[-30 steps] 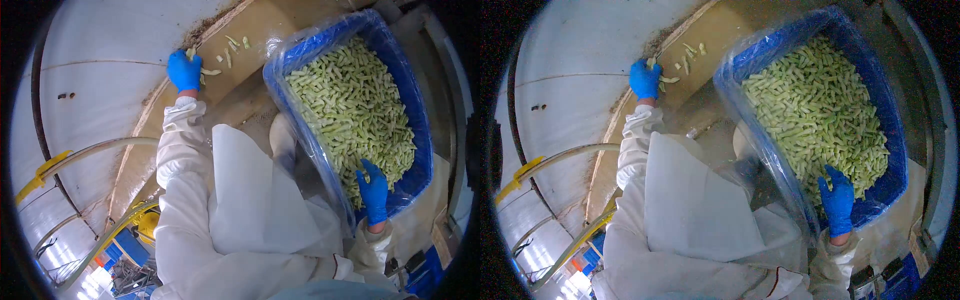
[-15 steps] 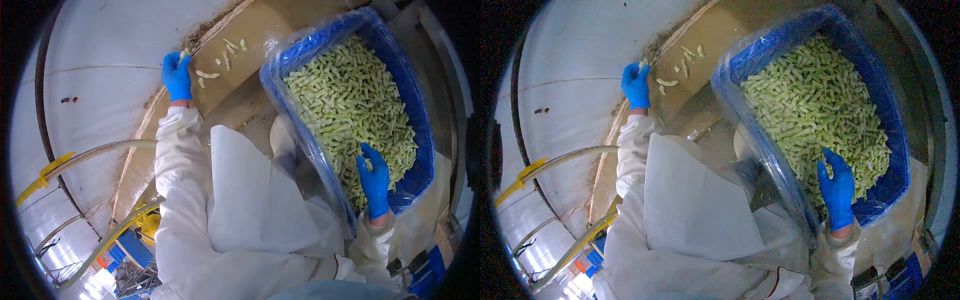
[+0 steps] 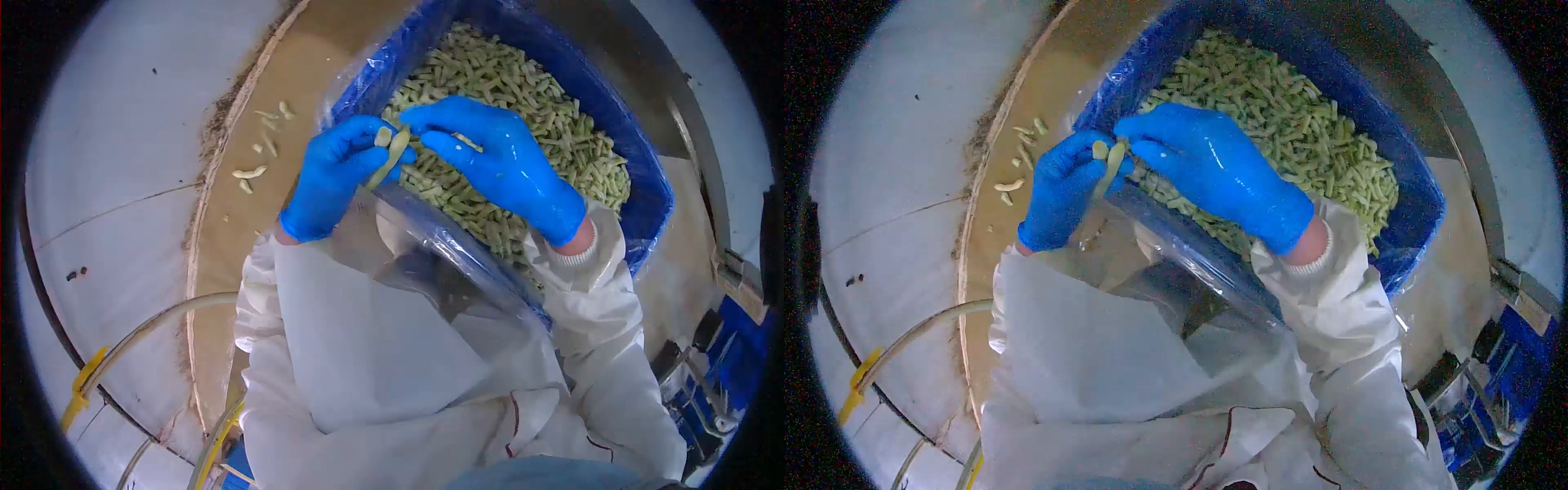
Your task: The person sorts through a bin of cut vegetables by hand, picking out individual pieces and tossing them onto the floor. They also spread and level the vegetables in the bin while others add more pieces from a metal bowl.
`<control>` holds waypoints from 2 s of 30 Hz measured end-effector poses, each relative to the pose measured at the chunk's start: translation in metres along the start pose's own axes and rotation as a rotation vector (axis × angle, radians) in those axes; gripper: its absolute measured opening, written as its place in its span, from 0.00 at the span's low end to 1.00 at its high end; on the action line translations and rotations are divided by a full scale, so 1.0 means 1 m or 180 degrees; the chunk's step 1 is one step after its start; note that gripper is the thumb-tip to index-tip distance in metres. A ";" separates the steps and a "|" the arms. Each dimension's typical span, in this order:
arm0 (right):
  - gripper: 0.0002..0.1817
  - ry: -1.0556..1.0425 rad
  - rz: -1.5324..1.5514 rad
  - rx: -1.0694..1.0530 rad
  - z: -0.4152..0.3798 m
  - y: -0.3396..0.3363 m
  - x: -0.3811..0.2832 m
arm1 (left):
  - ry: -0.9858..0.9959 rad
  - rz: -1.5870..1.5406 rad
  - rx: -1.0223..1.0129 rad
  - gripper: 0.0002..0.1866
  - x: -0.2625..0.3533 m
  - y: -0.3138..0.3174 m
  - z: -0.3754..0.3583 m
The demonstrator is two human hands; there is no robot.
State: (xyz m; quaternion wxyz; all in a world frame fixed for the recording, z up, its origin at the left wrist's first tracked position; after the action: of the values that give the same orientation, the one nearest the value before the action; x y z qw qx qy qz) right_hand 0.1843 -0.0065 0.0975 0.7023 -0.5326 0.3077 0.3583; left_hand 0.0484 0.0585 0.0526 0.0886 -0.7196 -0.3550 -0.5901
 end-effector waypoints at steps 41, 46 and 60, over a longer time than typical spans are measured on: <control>0.10 0.1594 0.1423 0.0172 -0.035 0.038 0.043 | 0.0880 0.0293 0.0515 0.07 0.001 0.017 0.024; 0.13 0.0834 0.1627 -0.1651 -0.089 0.053 0.020 | -0.0458 -0.0372 -0.0608 0.07 -0.035 0.045 0.014; 0.19 0.0775 -0.1063 0.0827 -0.002 -0.013 0.183 | 0.1379 0.1738 0.2757 0.10 0.052 -0.101 -0.055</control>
State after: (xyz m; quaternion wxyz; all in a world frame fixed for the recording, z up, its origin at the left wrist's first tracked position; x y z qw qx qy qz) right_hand 0.2960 0.0215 -0.0448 0.7721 -0.5206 0.3413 0.1279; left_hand -0.0544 0.1233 0.0866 0.5970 -0.5456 -0.3394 -0.4803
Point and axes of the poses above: each hand's wrist, its own z-axis towards the middle knuckle, its own y-axis out of the palm, x = y × z, the point moved 8 cm from there along z, towards the middle knuckle, and after that the axes turned 5 degrees about -z, right-handed, at the moved point
